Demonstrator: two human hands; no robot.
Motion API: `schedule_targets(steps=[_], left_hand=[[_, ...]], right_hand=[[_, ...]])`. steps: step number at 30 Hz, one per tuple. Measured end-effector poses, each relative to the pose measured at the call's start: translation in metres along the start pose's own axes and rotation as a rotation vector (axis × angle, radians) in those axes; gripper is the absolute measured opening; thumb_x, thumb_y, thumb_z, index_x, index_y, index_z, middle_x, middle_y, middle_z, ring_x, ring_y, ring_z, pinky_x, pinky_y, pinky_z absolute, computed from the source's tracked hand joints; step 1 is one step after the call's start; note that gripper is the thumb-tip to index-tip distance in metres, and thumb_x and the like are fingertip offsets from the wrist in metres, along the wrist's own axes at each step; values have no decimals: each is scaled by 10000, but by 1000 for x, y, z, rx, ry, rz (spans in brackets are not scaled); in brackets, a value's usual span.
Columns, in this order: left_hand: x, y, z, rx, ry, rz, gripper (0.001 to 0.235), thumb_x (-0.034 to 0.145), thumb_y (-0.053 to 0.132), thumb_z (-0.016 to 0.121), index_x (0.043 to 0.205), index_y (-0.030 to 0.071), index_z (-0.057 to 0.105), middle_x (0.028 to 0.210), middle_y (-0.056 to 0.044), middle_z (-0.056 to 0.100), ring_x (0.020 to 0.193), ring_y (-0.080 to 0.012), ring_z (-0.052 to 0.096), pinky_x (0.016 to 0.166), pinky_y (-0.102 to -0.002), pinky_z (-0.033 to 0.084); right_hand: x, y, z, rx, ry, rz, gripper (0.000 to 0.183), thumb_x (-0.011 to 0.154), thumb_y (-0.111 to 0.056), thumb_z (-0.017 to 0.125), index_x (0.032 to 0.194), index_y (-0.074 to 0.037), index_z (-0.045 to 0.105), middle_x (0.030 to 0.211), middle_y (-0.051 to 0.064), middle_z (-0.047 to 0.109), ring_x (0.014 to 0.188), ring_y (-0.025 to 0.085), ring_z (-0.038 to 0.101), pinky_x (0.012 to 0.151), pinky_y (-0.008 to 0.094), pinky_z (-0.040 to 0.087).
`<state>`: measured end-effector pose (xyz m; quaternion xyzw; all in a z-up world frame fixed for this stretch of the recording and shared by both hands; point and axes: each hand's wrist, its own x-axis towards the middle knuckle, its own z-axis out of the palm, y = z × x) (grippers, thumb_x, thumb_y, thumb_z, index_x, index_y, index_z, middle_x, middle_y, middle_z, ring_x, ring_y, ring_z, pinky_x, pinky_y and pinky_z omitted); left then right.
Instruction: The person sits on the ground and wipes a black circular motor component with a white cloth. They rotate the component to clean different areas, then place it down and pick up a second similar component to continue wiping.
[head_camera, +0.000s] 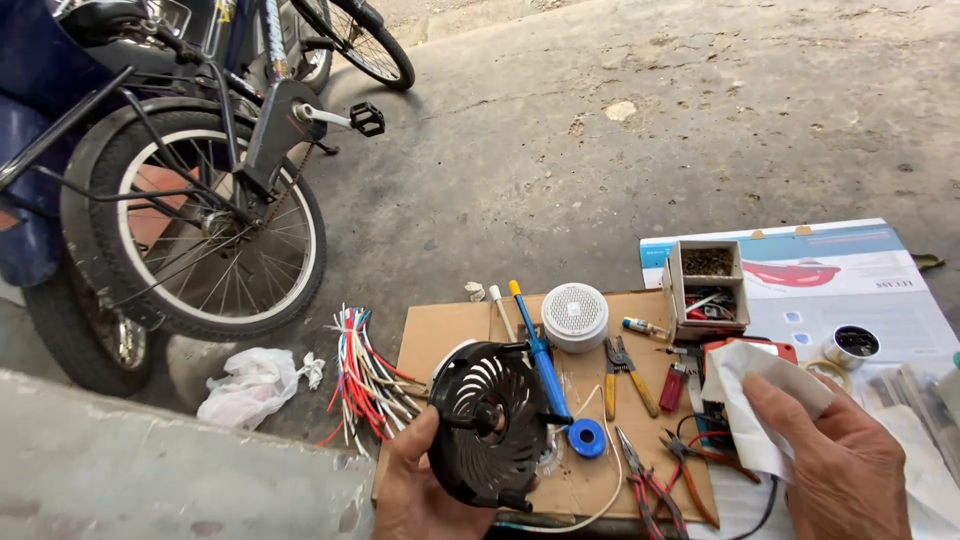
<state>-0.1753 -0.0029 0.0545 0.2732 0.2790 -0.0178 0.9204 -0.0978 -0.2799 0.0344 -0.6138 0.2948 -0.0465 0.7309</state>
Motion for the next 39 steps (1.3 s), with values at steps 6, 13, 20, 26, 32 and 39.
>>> schedule_targets(steps=[6, 13, 20, 26, 32, 39], left_hand=[[-29, -41, -19, -173, -107, -187, 1025, 852, 835, 542, 1525, 77, 689, 1388, -308, 742, 1156, -594, 702, 691, -595, 601], [-37, -70, -39, -246, -56, -326, 1066, 901, 906, 475, 1518, 64, 691, 1370, -312, 732, 1128, -585, 680, 731, -545, 564], [-38, -78, -57, -295, -183, -344, 1058, 910, 872, 529, 1535, 28, 661, 1395, -308, 719, 1219, -574, 678, 825, -509, 605], [-39, -77, -58, -276, -97, -364, 1055, 902, 861, 533, 1527, 24, 674, 1414, -296, 722, 1229, -586, 677, 790, -468, 599], [-32, -76, -68, -294, -105, -353, 1048, 900, 874, 536, 1523, 41, 672, 1409, -287, 720, 1227, -597, 671, 784, -461, 593], [-25, -84, -66, -295, -5, -299, 909, 937, 814, 545, 1474, 101, 717, 1364, -192, 773, 1129, -395, 718, 800, -549, 628]], right_hand=[[-40, 24, -26, -53, -66, -185, 325, 1004, -106, 798, 1320, -28, 794, 1082, 72, 772, 916, 164, 657, 800, 292, 536], [-58, 58, -37, -328, -118, -295, 252, 979, -181, 861, 1208, -77, 860, 924, 27, 770, 879, 121, 618, 794, 285, 513], [-62, 59, -34, -403, -136, -329, 250, 1014, -179, 844, 1251, -98, 837, 1007, -3, 768, 943, 89, 626, 859, 265, 517], [-64, 65, -31, -486, -158, -345, 257, 1029, -178, 828, 1277, -110, 826, 1053, 10, 776, 968, 103, 632, 861, 269, 516], [-80, 67, -25, -523, -214, -519, 181, 1067, -141, 800, 1246, -113, 796, 1099, 9, 769, 988, 121, 653, 894, 260, 490], [-103, 75, 17, -579, -433, -697, 254, 975, -174, 785, 1220, -132, 834, 1210, 6, 794, 1071, 147, 739, 940, 279, 554]])
